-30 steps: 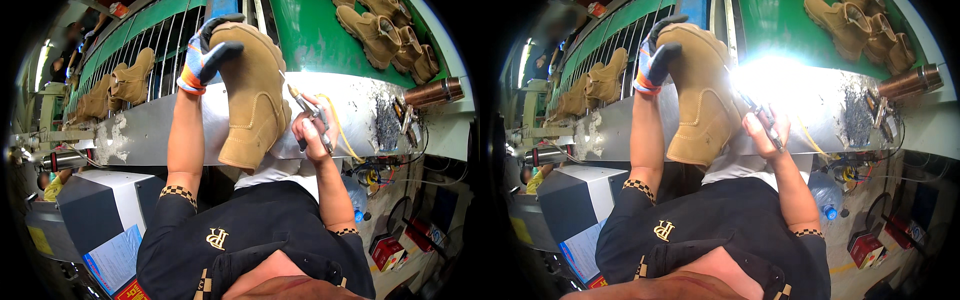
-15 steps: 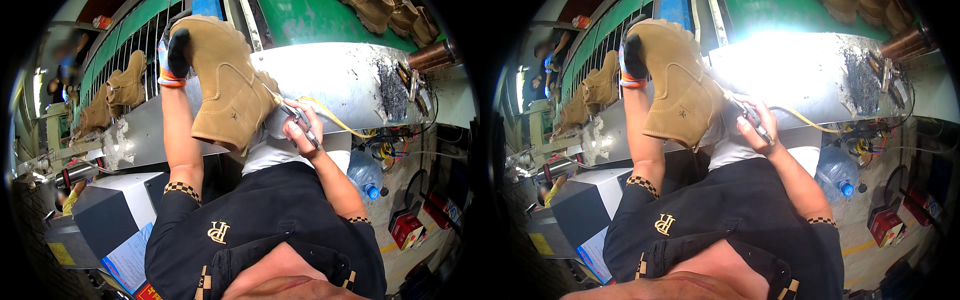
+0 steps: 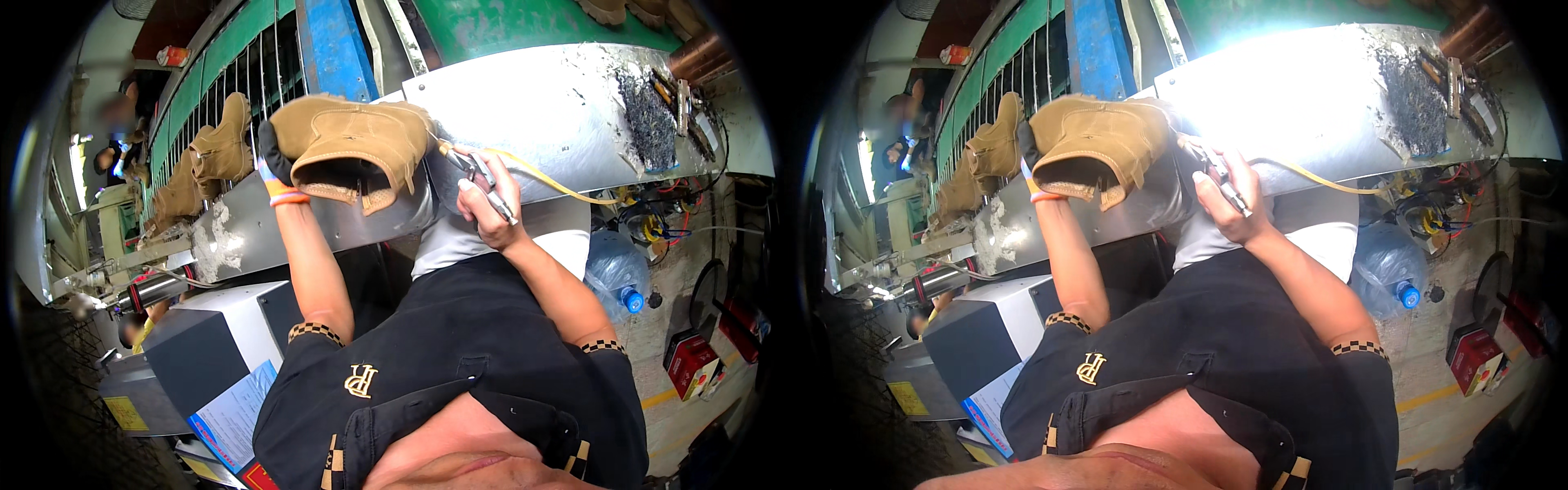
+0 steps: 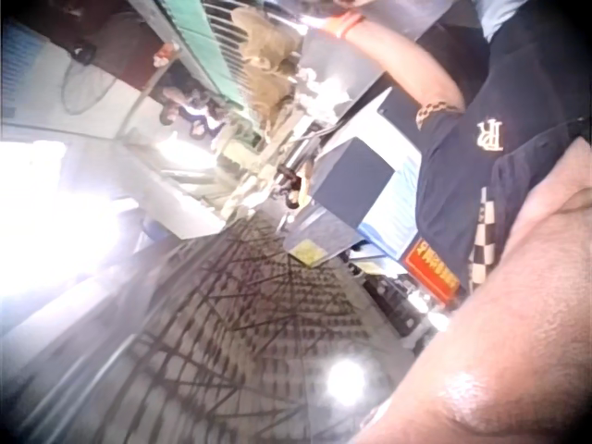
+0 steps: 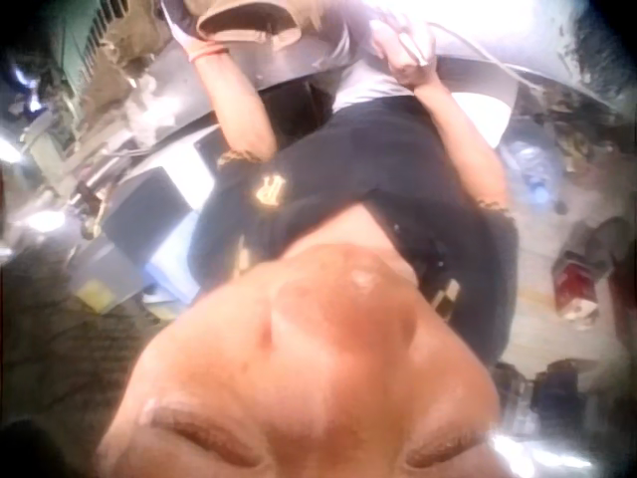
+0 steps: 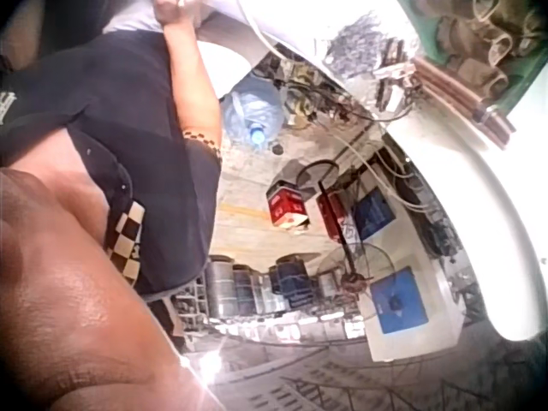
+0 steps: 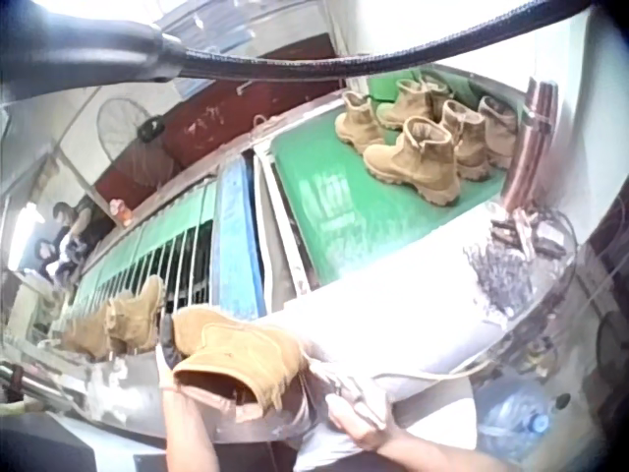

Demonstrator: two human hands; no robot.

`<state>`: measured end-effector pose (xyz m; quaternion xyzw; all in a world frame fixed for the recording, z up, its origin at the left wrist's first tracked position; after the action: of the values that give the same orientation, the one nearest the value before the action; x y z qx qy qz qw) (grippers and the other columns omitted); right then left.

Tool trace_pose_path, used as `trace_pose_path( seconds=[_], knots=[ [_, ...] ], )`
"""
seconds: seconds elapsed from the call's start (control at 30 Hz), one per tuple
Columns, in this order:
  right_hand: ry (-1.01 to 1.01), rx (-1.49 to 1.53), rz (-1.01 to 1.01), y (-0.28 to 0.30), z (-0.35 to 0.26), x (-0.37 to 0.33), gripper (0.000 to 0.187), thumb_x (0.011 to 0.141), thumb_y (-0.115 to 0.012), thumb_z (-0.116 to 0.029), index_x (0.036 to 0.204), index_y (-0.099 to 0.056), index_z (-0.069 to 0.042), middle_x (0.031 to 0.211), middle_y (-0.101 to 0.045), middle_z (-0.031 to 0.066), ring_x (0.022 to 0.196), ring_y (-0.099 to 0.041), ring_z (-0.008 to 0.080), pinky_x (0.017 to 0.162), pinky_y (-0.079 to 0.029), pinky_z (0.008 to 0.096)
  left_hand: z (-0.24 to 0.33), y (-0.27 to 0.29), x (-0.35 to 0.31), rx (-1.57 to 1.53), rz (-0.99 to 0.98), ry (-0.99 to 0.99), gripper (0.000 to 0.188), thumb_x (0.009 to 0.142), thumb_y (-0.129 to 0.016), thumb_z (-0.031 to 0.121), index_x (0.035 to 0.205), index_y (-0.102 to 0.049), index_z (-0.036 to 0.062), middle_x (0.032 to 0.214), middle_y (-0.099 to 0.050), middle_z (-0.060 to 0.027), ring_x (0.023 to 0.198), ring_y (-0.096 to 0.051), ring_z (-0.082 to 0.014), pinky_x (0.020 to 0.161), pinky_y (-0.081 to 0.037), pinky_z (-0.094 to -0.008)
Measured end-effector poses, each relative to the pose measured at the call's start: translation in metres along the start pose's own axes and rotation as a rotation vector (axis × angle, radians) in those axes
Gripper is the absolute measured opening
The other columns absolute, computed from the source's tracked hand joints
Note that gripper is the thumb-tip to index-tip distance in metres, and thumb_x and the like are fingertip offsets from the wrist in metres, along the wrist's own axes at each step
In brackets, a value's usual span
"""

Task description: The person applies adhesive to the seams of several tan boots using a specialized application tool, handling each boot one at a time before placing it back onto the conveyor belt.

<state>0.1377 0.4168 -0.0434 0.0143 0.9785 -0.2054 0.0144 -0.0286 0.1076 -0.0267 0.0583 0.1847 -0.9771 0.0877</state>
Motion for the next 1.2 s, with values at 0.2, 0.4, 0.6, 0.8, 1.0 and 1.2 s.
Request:
trace_pose_path(
  seconds=[0.2, 0.4, 0.6, 0.8, 1.0, 1.2],
  knots=[
    [0.122, -0.073, -0.006, -0.01, 0.012, 0.015, 0.039, 0.091, -0.052, -0.007, 0.129, -0.049, 0.001, 0.069, -0.05, -0.0001, 0.055, -0.041, 0.0041, 0.052, -0.035, 0.0215, -0.01, 0.06, -0.049, 0.091, 0.122, 0.085, 0.058, 0.096, -0.056, 0.046, 0.135, -0.051, 0.0031, 0.133, -0.056, -0.0128, 0.118, -0.057, -0.0276, 0.1, -0.048, -0.0427],
    [0.116, -0.23, 0.009, -0.016, 0.014, 0.023, 0.039, 0.087, -0.057, -0.011, 0.123, -0.055, 0.002, 0.09, -0.062, 0.0058, 0.079, -0.054, 0.0093, 0.074, -0.045, 0.0247, 0.001, 0.054, -0.125, 0.306, 0.137, 0.294, 0.066, 0.097, -0.051, 0.052, 0.142, -0.043, 0.0042, 0.137, -0.053, -0.0125, 0.124, -0.054, -0.0286, 0.099, -0.05, -0.0427],
    [0.085, -0.217, -0.006, -0.016, 0.016, 0.023, 0.038, 0.088, -0.056, -0.011, 0.123, -0.054, 0.003, 0.089, -0.061, 0.0046, 0.079, -0.054, 0.0084, 0.075, -0.045, 0.0237, 0.002, 0.021, -0.184, 0.449, -0.036, 0.552, 0.07, 0.098, -0.044, 0.057, 0.139, -0.044, 0.0002, 0.128, -0.059, -0.0172, 0.106, -0.066, -0.0296, 0.079, -0.06, -0.0357],
    [0.056, -0.144, -0.063, -0.018, 0.026, 0.019, 0.041, 0.09, -0.055, -0.01, 0.129, -0.049, 0.003, 0.069, -0.052, -0.001, 0.057, -0.045, 0.0046, 0.054, -0.038, 0.0222, -0.009, -0.007, -0.204, 0.338, -0.114, 0.731, 0.077, 0.096, -0.043, 0.062, 0.138, -0.044, -0.0035, 0.125, -0.06, -0.0201, 0.101, -0.069, -0.0291, 0.079, -0.061, -0.0341],
    [-0.069, -0.002, -0.083, -0.018, 0.02, 0.008, 0.037, 0.088, -0.058, -0.008, 0.124, -0.054, 0.0, 0.084, -0.059, 0.0013, 0.067, -0.051, 0.0057, 0.062, -0.042, 0.024, -0.029, -0.029, -0.203, 0.039, -0.301, 0.949, 0.08, 0.094, -0.042, 0.065, 0.138, -0.043, -0.0026, 0.124, -0.06, -0.0192, 0.101, -0.068, -0.0275, 0.087, -0.057, -0.0346],
    [-0.153, -0.02, -0.133, -0.002, 0.011, -0.005, 0.037, 0.089, -0.057, -0.009, 0.125, -0.054, -0.002, 0.073, -0.055, -0.0017, 0.062, -0.048, 0.0037, 0.056, -0.038, 0.0226, -0.035, -0.069, -0.208, 0.092, -0.275, 0.994, 0.084, 0.092, -0.04, 0.071, 0.138, -0.041, 0.0003, 0.105, -0.06, -0.013, 0.084, -0.059, -0.0163, 0.083, -0.052, -0.0302]
  ],
)
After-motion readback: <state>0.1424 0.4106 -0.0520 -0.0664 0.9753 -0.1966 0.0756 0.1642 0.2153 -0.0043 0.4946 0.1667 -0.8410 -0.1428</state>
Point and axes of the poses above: each hand's wrist, its own x-axis towards the middle knuckle, its own y-axis out of the back of the hand, z = x × y, the point moved 2 cm from there along x, towards the middle knuckle
